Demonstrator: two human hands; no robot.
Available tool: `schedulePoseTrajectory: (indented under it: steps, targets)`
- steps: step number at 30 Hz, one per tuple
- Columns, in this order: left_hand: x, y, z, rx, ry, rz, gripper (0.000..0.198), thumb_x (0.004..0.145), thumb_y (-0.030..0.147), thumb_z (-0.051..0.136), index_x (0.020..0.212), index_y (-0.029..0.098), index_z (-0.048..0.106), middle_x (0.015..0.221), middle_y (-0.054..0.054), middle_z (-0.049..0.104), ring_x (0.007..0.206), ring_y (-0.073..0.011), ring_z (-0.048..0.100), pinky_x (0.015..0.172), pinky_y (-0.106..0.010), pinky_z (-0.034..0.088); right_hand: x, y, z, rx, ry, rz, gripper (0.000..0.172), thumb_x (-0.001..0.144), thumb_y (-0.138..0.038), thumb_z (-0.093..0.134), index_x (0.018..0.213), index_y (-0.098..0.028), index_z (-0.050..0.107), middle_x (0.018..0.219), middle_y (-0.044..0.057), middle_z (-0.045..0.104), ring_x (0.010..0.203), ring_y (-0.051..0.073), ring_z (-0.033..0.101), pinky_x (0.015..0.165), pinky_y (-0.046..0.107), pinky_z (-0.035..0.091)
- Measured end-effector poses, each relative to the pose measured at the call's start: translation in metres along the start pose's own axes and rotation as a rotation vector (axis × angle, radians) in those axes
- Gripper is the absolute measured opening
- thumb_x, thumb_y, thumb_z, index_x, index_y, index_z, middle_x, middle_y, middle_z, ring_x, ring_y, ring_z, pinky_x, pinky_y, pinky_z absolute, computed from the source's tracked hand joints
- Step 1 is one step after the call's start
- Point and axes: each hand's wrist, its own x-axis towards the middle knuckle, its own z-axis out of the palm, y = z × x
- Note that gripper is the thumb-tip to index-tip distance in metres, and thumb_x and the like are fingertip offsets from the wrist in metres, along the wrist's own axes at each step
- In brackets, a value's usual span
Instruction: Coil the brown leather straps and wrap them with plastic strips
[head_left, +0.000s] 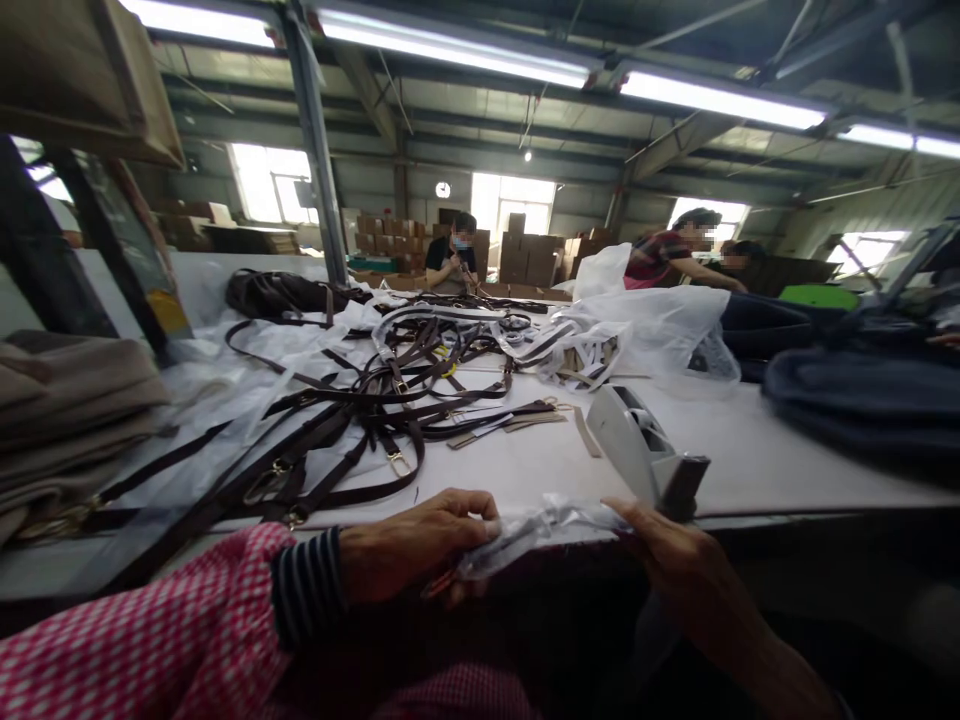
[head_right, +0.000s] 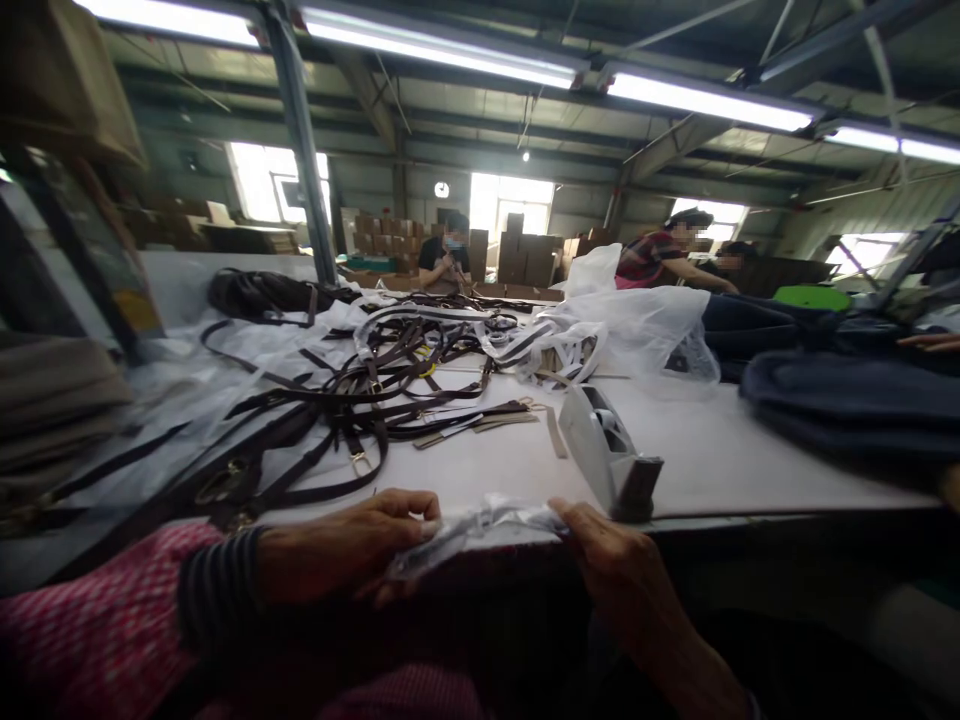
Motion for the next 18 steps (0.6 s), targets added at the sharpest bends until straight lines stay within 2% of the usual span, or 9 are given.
schedulePoseTrajectory:
  steps: [2,5,7,11,14,16,18]
  targets:
    - [0.006,0.002,0.004,0.014,0.023,-0.001,0.025,0.084,0.042,0.066,0.087,0.021,0.053,0.059,0.004,0.061,0.043,-0.0079,0.044,0.040,-0.017,0.029,0.007,-0.006,0.004,-0.050,-0.048,-0.088,0.032,0.105,-0.020,0.043,0.123,-0.017,0.068,0.100,0.011,0.080,0.087,0.025,0.080,0.070,0.028,0.063]
    - [0.010,0.004,0.007,0.099,0.059,0.024,0.016,0.081,0.035,0.061,0.083,0.020,0.054,0.055,0.007,0.051,0.045,-0.0075,0.036,0.042,-0.018,0.024,0.014,-0.008,0.005,-0.062,-0.048,-0.127,0.031,0.104,-0.017,0.041,0.123,-0.016,0.066,0.101,0.012,0.080,0.089,0.025,0.080,0.072,0.028,0.064]
    - [0.005,0.007,0.003,0.217,0.079,0.052,0.017,0.084,0.036,0.058,0.082,0.020,0.055,0.057,0.007,0.049,0.048,-0.0085,0.036,0.045,-0.020,0.026,0.009,-0.001,0.004,-0.062,-0.037,-0.138,0.030,0.103,-0.015,0.041,0.120,-0.017,0.066,0.101,0.012,0.080,0.089,0.024,0.080,0.072,0.028,0.064]
    - [-0.016,0.017,-0.016,0.569,0.215,0.129,0.028,0.093,0.043,0.051,0.079,0.020,0.054,0.062,0.005,0.050,0.056,-0.0117,0.044,0.052,-0.024,0.033,-0.034,0.029,0.008,-0.034,-0.042,-0.162,0.028,0.101,-0.013,0.043,0.112,-0.018,0.068,0.091,0.008,0.081,0.079,0.022,0.081,0.066,0.024,0.064]
    - [-0.026,0.020,-0.025,0.787,0.252,0.197,0.029,0.096,0.041,0.051,0.076,0.020,0.054,0.064,0.005,0.050,0.061,-0.0133,0.046,0.057,-0.026,0.032,-0.078,0.049,0.019,0.025,-0.072,-0.113,0.030,0.098,-0.012,0.045,0.109,-0.021,0.071,0.090,0.005,0.082,0.076,0.020,0.081,0.065,0.020,0.064]
    - [-0.024,0.020,-0.022,0.848,0.263,0.262,0.028,0.097,0.037,0.052,0.075,0.019,0.054,0.067,0.005,0.050,0.064,-0.0133,0.047,0.059,-0.026,0.031,-0.096,0.048,0.029,0.050,-0.107,-0.039,0.029,0.097,-0.016,0.049,0.114,-0.023,0.072,0.099,0.004,0.083,0.085,0.021,0.082,0.071,0.021,0.065]
    - [-0.014,0.021,-0.011,0.835,0.289,0.327,0.026,0.097,0.034,0.053,0.075,0.019,0.055,0.069,0.005,0.051,0.067,-0.0132,0.047,0.061,-0.026,0.031,-0.098,0.030,0.041,0.053,-0.072,0.053,0.031,0.098,-0.025,0.057,0.128,-0.024,0.067,0.113,0.006,0.080,0.097,0.023,0.080,0.080,0.024,0.066]
